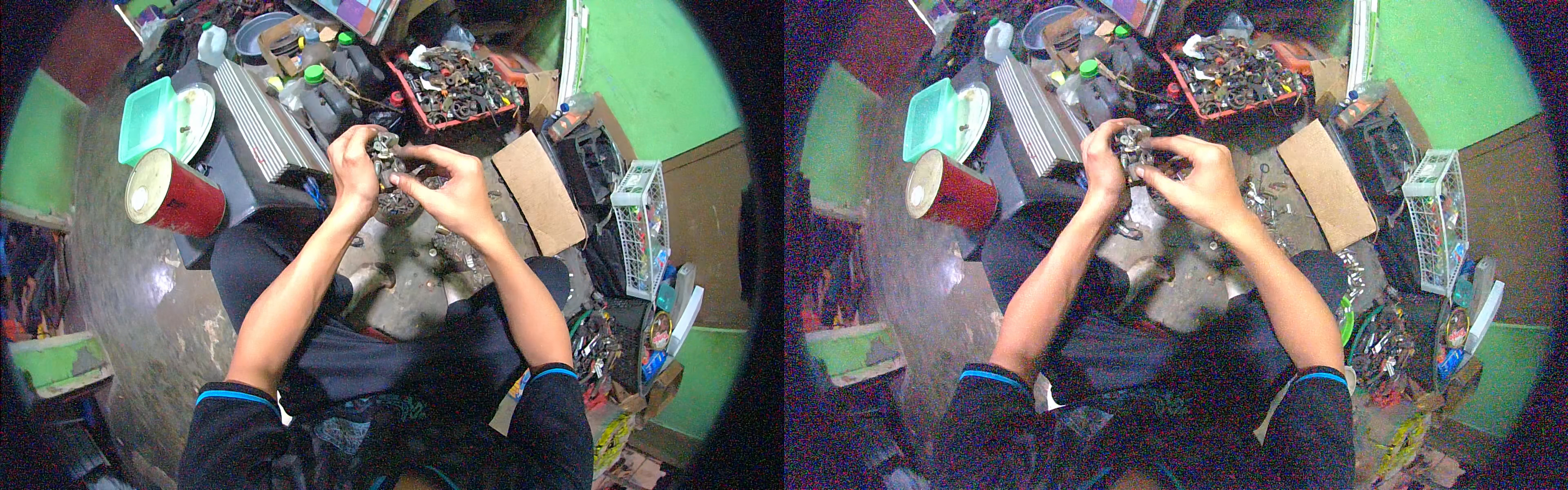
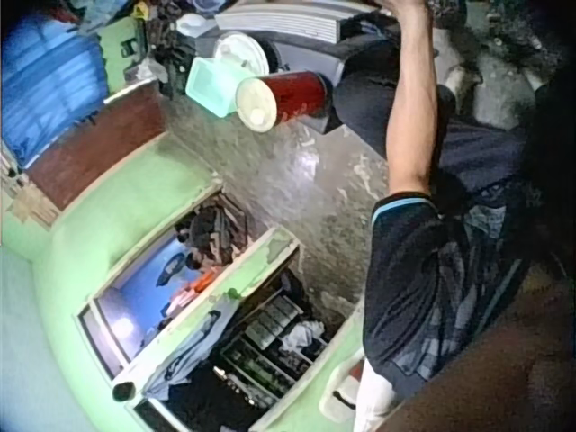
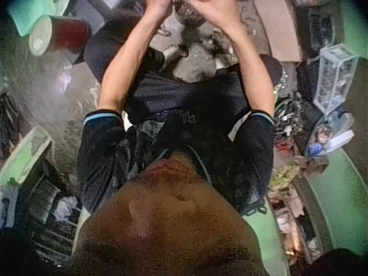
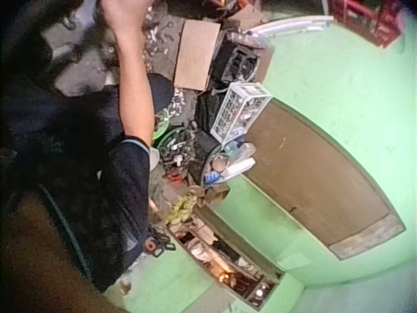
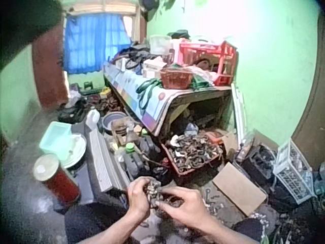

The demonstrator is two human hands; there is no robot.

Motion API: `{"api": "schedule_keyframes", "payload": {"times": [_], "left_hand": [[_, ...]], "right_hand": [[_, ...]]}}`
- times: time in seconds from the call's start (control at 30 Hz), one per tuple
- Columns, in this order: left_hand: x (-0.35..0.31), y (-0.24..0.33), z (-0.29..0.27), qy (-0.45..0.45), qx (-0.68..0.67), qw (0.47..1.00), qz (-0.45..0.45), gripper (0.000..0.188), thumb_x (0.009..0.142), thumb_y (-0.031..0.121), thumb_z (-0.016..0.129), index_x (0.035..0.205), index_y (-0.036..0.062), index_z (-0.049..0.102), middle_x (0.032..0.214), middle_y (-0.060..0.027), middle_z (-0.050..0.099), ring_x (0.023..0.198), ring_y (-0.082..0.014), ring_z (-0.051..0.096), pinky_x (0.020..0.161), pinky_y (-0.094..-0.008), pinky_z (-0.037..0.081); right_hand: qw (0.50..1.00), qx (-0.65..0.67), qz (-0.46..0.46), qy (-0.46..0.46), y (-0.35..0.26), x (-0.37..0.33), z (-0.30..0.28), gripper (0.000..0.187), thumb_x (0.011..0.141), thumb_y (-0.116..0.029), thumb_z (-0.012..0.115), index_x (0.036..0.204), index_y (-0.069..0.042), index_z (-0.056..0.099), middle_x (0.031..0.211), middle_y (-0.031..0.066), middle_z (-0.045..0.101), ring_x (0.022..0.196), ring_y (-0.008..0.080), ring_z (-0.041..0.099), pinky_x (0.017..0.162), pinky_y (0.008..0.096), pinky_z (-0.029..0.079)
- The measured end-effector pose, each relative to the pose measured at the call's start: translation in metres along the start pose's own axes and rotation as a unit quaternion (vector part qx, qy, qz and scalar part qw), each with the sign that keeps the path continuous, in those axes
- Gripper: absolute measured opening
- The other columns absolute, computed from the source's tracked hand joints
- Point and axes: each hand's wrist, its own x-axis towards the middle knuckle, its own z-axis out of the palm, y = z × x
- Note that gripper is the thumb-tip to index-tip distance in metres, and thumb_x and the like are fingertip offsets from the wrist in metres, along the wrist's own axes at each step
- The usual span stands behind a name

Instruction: The person sits on the floor and assembles a small mechanical component by hand. They pick up small metal parts from a container and the floor, insert them into the main body, and rotate the assembly to check fit.

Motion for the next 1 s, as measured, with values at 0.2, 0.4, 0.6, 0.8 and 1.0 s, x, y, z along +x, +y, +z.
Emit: {"api": "schedule_keyframes", "payload": {"times": [0.2,0.4,0.6,0.8,1.0], "left_hand": [[-0.003,0.005,0.000,-0.015,0.038,0.999,0.032,0.030,0.084,0.016,0.044,0.084,-0.0044,0.067,0.086,-0.0119,0.069,0.078,-0.0200,0.064,0.075,-0.0320,0.049],[-0.002,0.003,-0.001,0.084,-0.025,0.996,0.025,0.028,0.080,0.018,0.050,0.078,-0.0064,0.063,0.078,-0.0095,0.064,0.073,-0.0152,0.056,0.070,-0.0281,0.043],[0.004,-0.014,0.002,0.054,-0.173,0.979,-0.090,0.024,0.081,0.019,0.051,0.072,-0.0016,0.061,0.074,-0.0044,0.060,0.071,-0.0139,0.054,0.071,-0.0283,0.042],[0.006,-0.013,0.000,0.014,-0.233,0.958,-0.168,0.022,0.085,0.025,0.051,0.084,0.0055,0.061,0.076,-0.0063,0.061,0.064,-0.0183,0.059,0.059,-0.0326,0.050],[0.003,0.009,-0.001,-0.100,-0.305,0.886,-0.334,0.022,0.082,0.026,0.050,0.086,0.0069,0.061,0.073,-0.0052,0.062,0.061,-0.0185,0.061,0.055,-0.0328,0.053]], "right_hand": [[0.997,-0.002,-0.042,0.064,-0.002,-0.002,0.007,0.019,0.072,-0.010,0.075,0.089,-0.002,0.072,0.082,0.0103,0.071,0.074,0.0185,0.069,0.071,0.0290,0.053],[0.978,0.098,0.045,0.178,-0.005,0.001,0.007,0.015,0.076,-0.005,0.068,0.090,-0.002,0.072,0.088,0.0060,0.063,0.076,0.0145,0.066,0.059,0.0230,0.052],[0.991,0.046,0.083,0.089,0.021,0.010,-0.007,0.022,0.077,-0.008,0.067,0.098,-0.004,0.072,0.090,0.0106,0.066,0.086,0.0209,0.069,0.067,0.0309,0.054],[0.996,-0.070,0.015,0.052,0.029,0.012,-0.007,0.028,0.075,-0.006,0.066,0.103,-0.004,0.069,0.107,0.0132,0.066,0.095,0.0245,0.066,0.084,0.0331,0.050],[0.978,-0.101,-0.179,-0.013,0.011,0.012,-0.013,0.035,0.071,0.000,0.067,0.105,-0.006,0.067,0.108,0.0128,0.063,0.100,0.0314,0.062,0.088,0.0380,0.050]]}}
